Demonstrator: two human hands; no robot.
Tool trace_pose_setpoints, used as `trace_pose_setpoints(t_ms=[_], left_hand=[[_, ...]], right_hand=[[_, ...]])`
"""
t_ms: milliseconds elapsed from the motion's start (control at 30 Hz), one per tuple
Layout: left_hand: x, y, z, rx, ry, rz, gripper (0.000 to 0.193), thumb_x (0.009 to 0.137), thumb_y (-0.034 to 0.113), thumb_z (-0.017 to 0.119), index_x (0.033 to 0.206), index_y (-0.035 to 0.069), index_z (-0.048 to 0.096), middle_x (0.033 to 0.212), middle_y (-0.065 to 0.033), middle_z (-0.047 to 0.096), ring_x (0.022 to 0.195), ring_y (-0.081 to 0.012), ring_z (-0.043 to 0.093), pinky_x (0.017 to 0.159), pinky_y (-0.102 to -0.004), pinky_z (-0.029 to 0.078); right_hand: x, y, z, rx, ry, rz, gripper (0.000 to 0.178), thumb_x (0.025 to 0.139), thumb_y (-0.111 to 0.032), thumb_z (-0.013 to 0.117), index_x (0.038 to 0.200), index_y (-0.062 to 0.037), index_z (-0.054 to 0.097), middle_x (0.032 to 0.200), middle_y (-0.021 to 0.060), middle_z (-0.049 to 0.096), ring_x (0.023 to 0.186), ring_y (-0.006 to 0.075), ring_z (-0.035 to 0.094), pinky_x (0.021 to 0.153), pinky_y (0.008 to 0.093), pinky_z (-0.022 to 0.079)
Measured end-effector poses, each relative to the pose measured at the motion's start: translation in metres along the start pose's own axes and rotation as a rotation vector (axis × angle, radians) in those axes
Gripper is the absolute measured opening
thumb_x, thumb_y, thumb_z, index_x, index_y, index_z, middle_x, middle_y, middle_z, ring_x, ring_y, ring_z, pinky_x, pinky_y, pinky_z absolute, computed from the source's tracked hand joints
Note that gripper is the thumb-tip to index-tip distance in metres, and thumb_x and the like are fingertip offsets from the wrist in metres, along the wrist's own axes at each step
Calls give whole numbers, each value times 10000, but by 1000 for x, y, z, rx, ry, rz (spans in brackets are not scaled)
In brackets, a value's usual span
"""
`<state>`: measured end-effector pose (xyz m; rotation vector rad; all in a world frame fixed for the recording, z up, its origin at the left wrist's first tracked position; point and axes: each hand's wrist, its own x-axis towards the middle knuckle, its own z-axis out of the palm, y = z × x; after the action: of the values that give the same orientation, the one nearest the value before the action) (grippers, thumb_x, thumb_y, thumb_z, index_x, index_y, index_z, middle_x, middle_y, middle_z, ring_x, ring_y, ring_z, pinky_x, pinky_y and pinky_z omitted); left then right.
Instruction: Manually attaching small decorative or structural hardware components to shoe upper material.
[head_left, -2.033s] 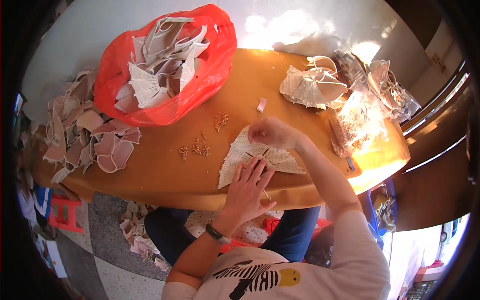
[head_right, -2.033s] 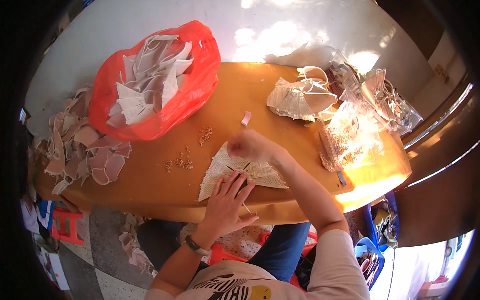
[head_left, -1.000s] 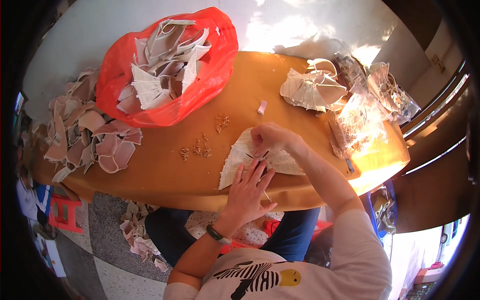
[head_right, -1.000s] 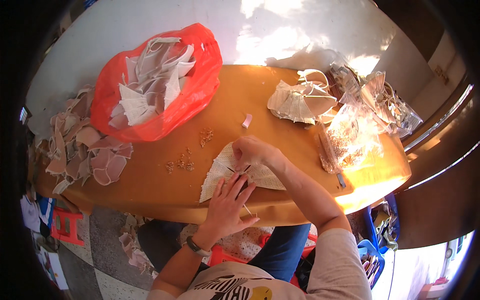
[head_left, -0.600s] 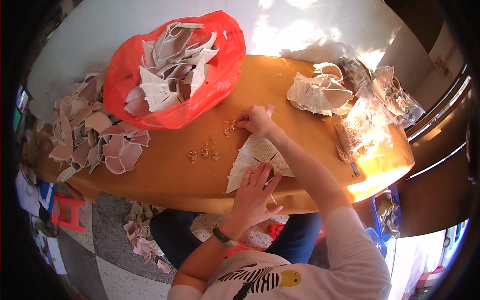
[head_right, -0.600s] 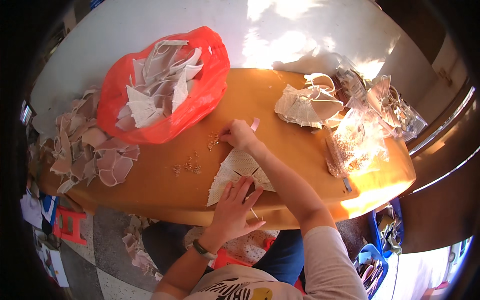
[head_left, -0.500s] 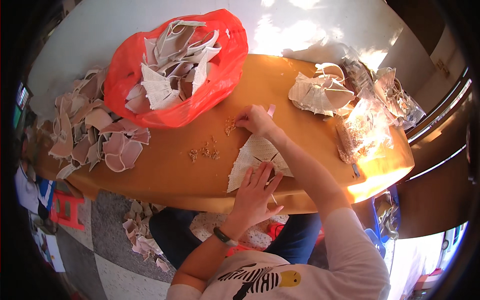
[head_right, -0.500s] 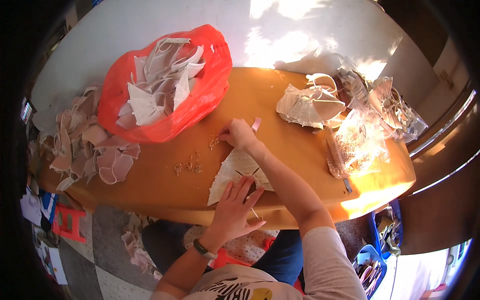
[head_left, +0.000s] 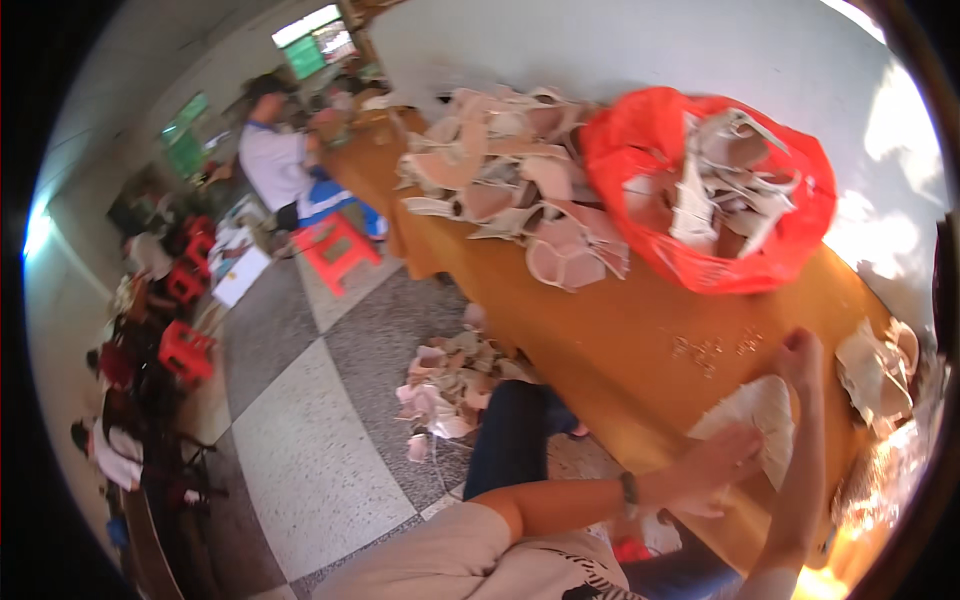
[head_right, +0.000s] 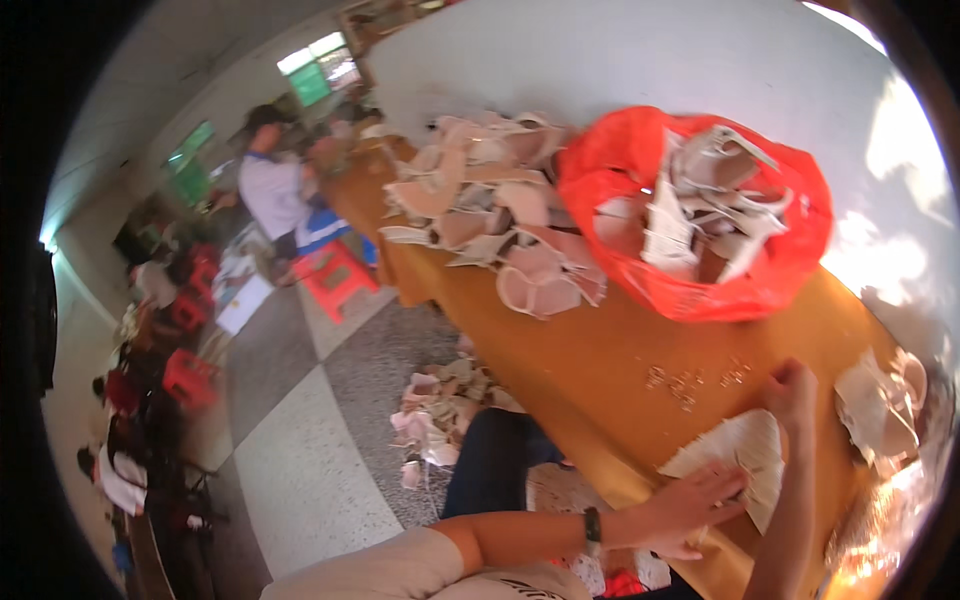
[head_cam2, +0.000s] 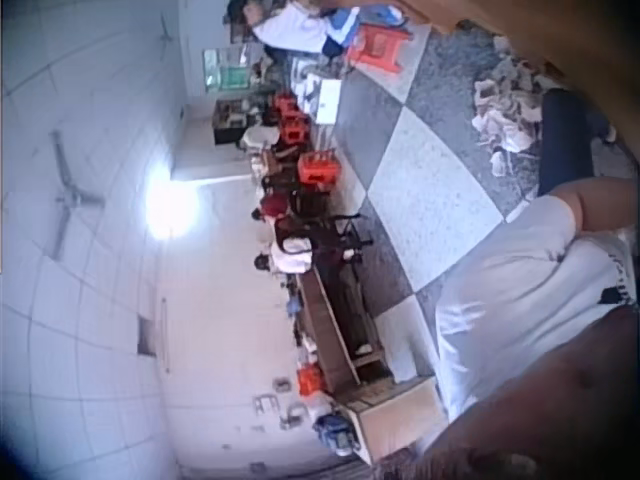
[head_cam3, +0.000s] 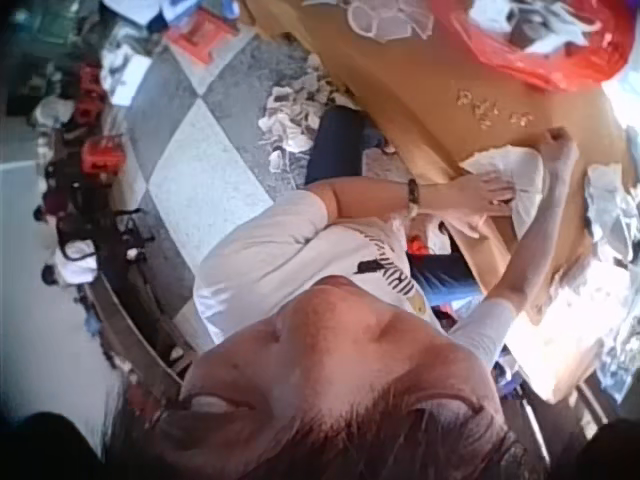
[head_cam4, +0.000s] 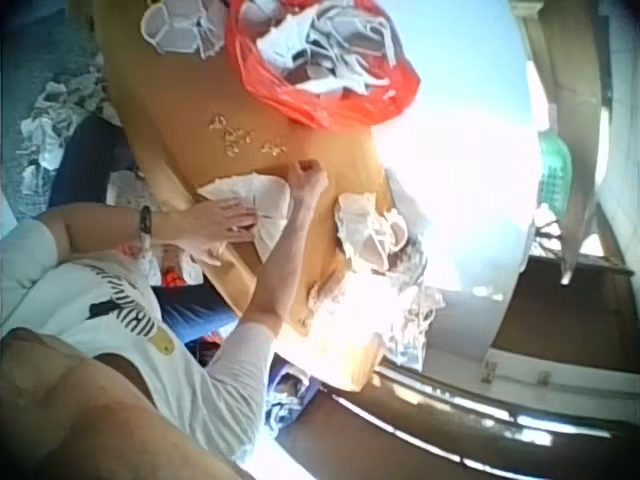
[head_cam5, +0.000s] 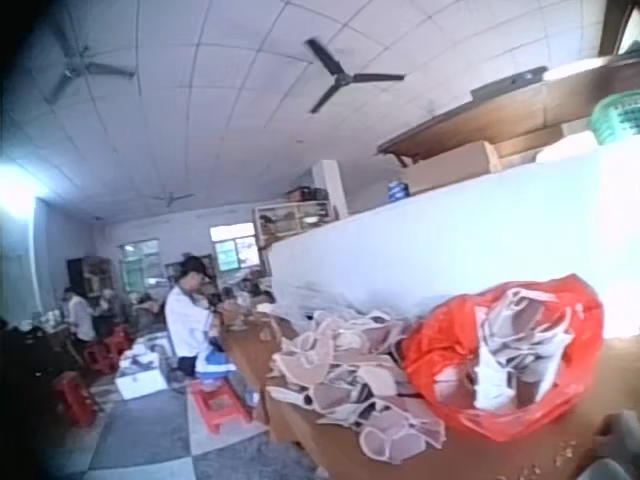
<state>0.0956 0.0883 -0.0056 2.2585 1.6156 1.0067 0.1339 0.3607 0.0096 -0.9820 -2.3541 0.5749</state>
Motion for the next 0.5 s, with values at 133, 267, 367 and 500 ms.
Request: trace_pose_setpoints(t_ms=[133,267,367,500], left_hand=[[-14,-1,7,39,24,-16,934,665,459,759,1415,40,393,1531,-241,241,1454,-360,190,1196,-491,118],[-4,5,6,35,-60,-17,959,699,489,741,1452,34,358,1543,-247,221,1463,-356,171,1201,-485,89],[7,1,-1,92,-145,12,949,708,505,736,1454,50,365,1538,-249,237,1450,-368,205,1195,-506,114],[-6,-10,-4,177,7,-1,924,714,533,729,1456,104,383,1512,-231,287,1405,-387,292,1155,-550,211]], right_hand=[[-12,-28,-10,429,-131,38,65,801,-22,602,771,21,641,627,31,600,589,98,571,525,258,438],[-26,-15,-34,530,-250,122,98,836,-13,591,767,29,646,649,14,598,586,82,556,527,239,423],[-47,-8,-51,514,-399,38,98,840,-27,613,815,41,680,684,-2,610,620,66,533,546,237,422],[-67,-42,-50,464,-557,-6,143,878,-80,612,903,23,708,740,-4,637,712,67,550,627,261,466]])
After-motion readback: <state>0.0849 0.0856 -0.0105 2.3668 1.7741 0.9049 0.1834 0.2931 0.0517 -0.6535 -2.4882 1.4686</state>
